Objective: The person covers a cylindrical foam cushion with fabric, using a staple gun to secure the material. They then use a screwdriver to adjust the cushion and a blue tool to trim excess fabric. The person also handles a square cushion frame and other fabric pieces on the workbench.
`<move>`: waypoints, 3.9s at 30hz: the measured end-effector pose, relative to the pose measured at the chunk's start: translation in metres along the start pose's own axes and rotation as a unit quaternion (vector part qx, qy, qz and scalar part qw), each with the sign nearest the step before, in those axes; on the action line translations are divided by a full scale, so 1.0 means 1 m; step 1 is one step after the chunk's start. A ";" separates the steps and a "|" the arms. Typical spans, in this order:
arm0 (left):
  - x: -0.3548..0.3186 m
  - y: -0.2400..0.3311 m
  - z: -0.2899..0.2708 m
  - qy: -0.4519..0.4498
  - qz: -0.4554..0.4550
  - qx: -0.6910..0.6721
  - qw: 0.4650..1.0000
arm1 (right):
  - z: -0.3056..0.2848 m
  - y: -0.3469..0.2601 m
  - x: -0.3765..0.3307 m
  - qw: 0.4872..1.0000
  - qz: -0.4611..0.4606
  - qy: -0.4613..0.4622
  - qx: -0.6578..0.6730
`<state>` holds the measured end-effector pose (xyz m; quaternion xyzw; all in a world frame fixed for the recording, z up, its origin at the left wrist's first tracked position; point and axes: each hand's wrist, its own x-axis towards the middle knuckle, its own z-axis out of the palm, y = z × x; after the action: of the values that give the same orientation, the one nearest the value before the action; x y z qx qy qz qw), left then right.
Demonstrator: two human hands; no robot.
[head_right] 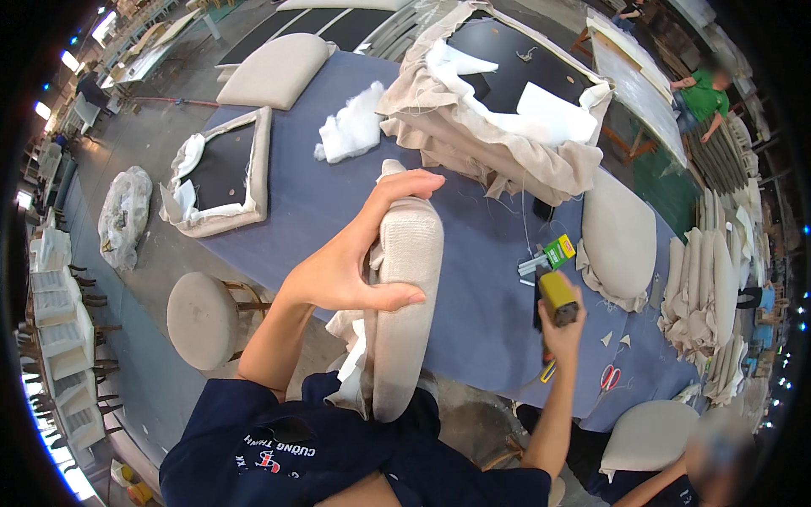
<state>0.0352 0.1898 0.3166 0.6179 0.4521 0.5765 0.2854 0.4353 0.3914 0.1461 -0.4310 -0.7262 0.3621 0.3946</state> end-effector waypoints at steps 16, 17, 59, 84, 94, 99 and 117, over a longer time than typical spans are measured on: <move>0.000 -0.003 0.002 0.007 0.039 0.088 0.995 | 0.033 -0.377 0.051 0.814 -0.237 -0.479 -0.227; -0.001 -0.003 0.003 0.010 0.043 0.085 0.995 | 0.034 -0.378 0.052 0.811 -0.242 -0.483 -0.224; -0.002 -0.006 -0.001 0.014 0.045 0.082 0.996 | 0.048 -0.390 0.062 0.803 -0.228 -0.513 -0.201; -0.003 -0.008 -0.010 0.016 0.013 0.069 0.997 | -0.025 -0.311 0.052 0.884 -0.219 -0.397 -0.110; -0.031 0.027 -0.016 0.209 -0.123 0.130 0.961 | 0.038 0.069 -0.048 0.882 0.045 -0.252 -0.395; -0.071 0.057 -0.010 0.249 -0.188 0.161 0.936 | 0.074 0.092 -0.075 0.894 0.103 -0.246 -0.359; -0.231 0.098 -0.019 0.306 -0.148 0.135 0.931 | 0.284 -0.021 -0.039 0.783 0.342 -0.244 0.459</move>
<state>0.0565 -0.0603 0.3010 0.3701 0.6775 0.6222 0.1295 0.1897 0.2955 0.0328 -0.3163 -0.3510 0.8570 0.2054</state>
